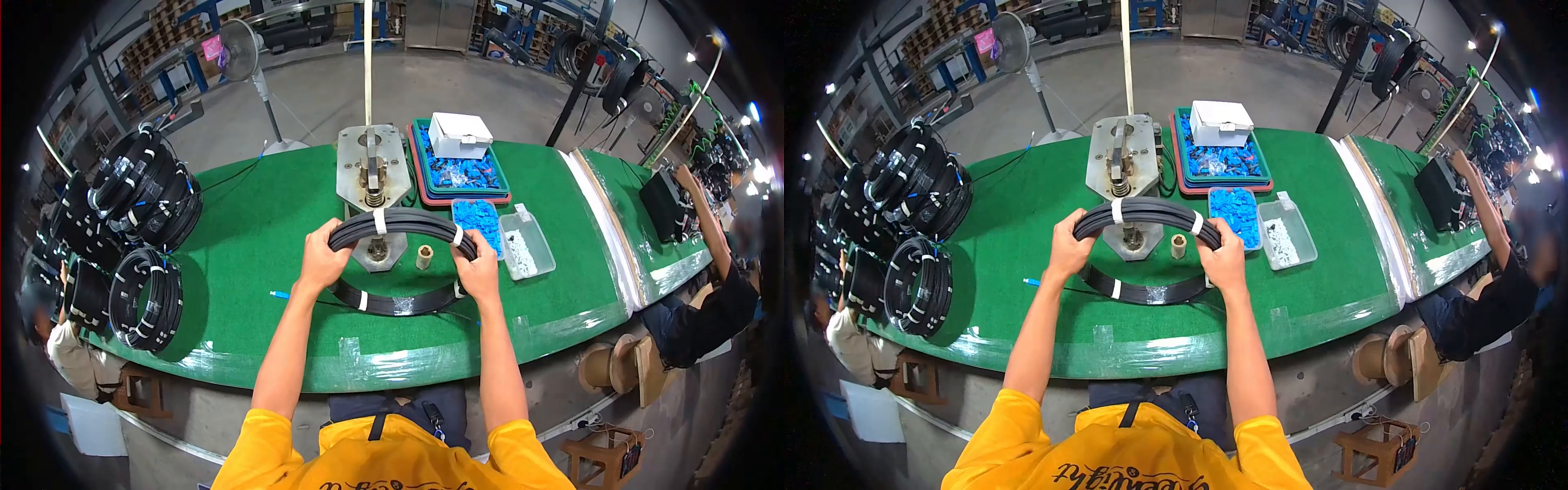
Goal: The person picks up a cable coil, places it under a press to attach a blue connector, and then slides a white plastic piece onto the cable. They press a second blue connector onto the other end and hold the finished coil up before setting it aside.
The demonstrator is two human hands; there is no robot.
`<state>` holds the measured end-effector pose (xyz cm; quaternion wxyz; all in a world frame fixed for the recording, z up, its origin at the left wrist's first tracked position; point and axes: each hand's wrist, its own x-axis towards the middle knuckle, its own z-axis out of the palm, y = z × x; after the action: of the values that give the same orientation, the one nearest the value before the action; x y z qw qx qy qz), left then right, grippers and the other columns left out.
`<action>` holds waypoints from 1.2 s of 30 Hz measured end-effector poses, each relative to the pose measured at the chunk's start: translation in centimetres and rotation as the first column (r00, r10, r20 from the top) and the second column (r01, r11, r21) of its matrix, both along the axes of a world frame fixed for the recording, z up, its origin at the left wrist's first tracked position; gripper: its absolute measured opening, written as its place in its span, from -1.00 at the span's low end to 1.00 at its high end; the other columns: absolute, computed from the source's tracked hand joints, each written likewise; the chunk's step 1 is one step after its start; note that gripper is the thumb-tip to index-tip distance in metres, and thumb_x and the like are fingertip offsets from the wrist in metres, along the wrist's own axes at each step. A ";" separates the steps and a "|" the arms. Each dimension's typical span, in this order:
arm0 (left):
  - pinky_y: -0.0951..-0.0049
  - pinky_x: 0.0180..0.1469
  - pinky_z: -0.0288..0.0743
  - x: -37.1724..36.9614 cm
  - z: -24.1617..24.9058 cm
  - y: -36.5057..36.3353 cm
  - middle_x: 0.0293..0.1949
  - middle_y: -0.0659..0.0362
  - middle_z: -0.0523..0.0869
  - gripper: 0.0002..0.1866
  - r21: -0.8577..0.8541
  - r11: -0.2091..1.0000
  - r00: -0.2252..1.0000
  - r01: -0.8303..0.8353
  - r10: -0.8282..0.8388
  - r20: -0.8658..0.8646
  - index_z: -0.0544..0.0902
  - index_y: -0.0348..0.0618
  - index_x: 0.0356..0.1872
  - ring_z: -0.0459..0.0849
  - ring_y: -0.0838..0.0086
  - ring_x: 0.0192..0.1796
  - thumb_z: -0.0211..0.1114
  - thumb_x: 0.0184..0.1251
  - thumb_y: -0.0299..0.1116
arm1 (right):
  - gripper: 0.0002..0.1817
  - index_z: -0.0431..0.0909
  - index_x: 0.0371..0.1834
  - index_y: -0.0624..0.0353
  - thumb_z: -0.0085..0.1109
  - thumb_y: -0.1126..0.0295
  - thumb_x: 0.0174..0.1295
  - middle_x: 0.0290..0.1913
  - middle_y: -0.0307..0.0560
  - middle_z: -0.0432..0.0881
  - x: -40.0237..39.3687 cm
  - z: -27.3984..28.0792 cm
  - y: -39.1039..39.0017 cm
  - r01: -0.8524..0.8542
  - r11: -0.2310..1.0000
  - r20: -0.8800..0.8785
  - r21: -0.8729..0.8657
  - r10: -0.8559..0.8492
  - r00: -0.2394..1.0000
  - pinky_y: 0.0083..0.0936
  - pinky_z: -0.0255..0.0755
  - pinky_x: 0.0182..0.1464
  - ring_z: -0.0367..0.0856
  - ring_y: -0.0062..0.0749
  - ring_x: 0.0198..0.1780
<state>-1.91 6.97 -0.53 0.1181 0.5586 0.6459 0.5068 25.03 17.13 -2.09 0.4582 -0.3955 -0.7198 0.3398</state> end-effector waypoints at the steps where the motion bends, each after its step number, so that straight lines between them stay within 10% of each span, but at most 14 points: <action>1: 0.45 -0.36 0.38 -0.1 -0.1 -0.3 -0.55 0.19 0.58 -0.88 0.013 1.000 0.999 0.011 -0.012 0.045 0.57 -0.28 -0.40 0.48 0.55 -0.47 0.34 0.08 -0.51 | -0.78 0.56 -0.19 0.26 0.27 0.55 0.07 -0.45 -0.04 0.63 0.0 0.6 -0.2 -0.033 0.999 0.009 0.010 0.033 0.999 -0.44 0.48 -0.27 0.60 -0.45 -0.41; 5: 0.45 -0.23 0.45 -0.5 1.9 -2.0 -0.48 0.25 0.62 -0.80 -0.104 0.990 0.993 0.095 -0.086 0.083 0.61 -0.23 -0.33 0.54 0.54 -0.39 0.43 0.06 -0.41 | -0.78 0.55 -0.20 0.26 0.26 0.55 0.05 -0.43 0.07 0.65 -0.7 1.1 -0.4 -0.048 0.991 0.030 0.122 0.045 0.999 -0.37 0.51 -0.26 0.68 -0.16 -0.38; 12: 0.32 0.03 0.57 2.5 7.2 0.3 -0.31 0.14 0.73 -0.52 0.116 0.968 0.971 0.221 -0.208 -0.118 0.67 -0.22 -0.07 0.73 0.33 -0.19 0.54 0.05 -0.14 | -0.77 0.53 -0.18 0.27 0.22 0.57 0.07 -0.43 0.06 0.63 -0.4 1.0 -0.2 -0.072 0.989 0.061 0.127 0.065 0.996 -0.37 0.49 -0.26 0.66 -0.16 -0.38; 15: 0.24 0.00 0.59 3.8 7.1 1.9 -0.12 0.01 0.76 -0.44 -0.040 0.972 0.896 0.233 -0.231 -0.379 0.65 -0.15 0.06 0.73 0.08 -0.09 0.51 0.11 -0.01 | -0.78 0.52 -0.16 0.27 0.20 0.57 0.10 -0.41 0.05 0.61 0.6 0.3 0.1 -0.054 0.998 0.083 0.029 0.051 0.995 -0.39 0.48 -0.25 0.62 -0.24 -0.39; 23: 0.08 -0.07 0.57 3.8 6.1 2.7 -0.18 -0.02 0.72 -0.54 -0.155 0.965 0.849 0.214 -0.262 -0.459 0.55 -0.17 -0.03 0.69 -0.03 -0.11 0.50 0.04 -0.29 | -0.80 0.52 -0.17 0.28 0.23 0.55 0.13 -0.42 -0.01 0.62 1.2 -0.9 -0.1 -0.034 0.999 -0.009 0.005 0.034 0.999 -0.39 0.49 -0.22 0.61 -0.30 -0.38; 28: 0.05 -0.05 0.56 3.6 6.6 2.5 -0.15 -0.02 0.71 -0.55 -0.188 0.968 0.851 0.166 -0.237 -0.468 0.54 -0.16 -0.03 0.67 -0.05 -0.10 0.48 0.02 -0.38 | -0.45 0.41 0.19 0.16 0.35 0.48 0.08 -0.17 0.01 0.61 0.6 0.5 -1.0 -0.025 0.998 -0.031 -0.057 0.023 0.999 -0.35 0.48 -0.01 0.60 -0.21 -0.15; 30: 0.09 -0.04 0.56 3.4 5.5 3.0 -0.13 -0.02 0.70 -0.55 -0.055 0.980 0.845 0.190 -0.192 -0.499 0.55 -0.16 0.00 0.67 -0.02 -0.07 0.45 0.08 -0.30 | -0.25 0.30 0.33 0.14 0.43 0.39 0.02 0.01 0.05 0.52 0.6 0.6 -2.0 0.045 0.998 0.077 0.043 -0.048 0.996 -0.18 0.33 0.20 0.47 -0.05 0.08; 33: 0.14 -0.05 0.55 3.9 6.2 3.0 -0.18 0.03 0.67 -0.53 0.038 0.979 0.871 0.200 -0.160 -0.465 0.58 -0.06 0.12 0.67 0.03 -0.10 0.37 0.21 -0.13 | -0.35 0.42 0.19 0.24 0.42 0.36 -0.03 0.00 0.05 0.47 -0.5 0.4 -4.6 0.396 0.680 -0.116 0.617 -0.419 0.901 0.05 0.15 0.28 0.32 0.09 0.15; 36: 0.19 -0.12 0.54 4.2 6.9 3.3 -0.29 0.10 0.63 -0.56 -0.042 0.975 0.878 0.218 -0.215 -0.428 0.61 0.08 0.17 0.66 0.12 -0.19 0.24 0.35 0.00 | -0.65 0.53 -0.06 0.23 0.26 0.50 0.04 -0.07 0.06 0.49 -1.3 -3.0 -7.1 0.212 0.813 -0.101 0.543 -0.187 0.977 -0.08 0.31 0.17 0.42 0.03 0.07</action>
<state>2.32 10.27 6.35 0.0269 0.7255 0.5877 0.3571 23.73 10.06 -5.09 0.6008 -0.3128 -0.7316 0.0767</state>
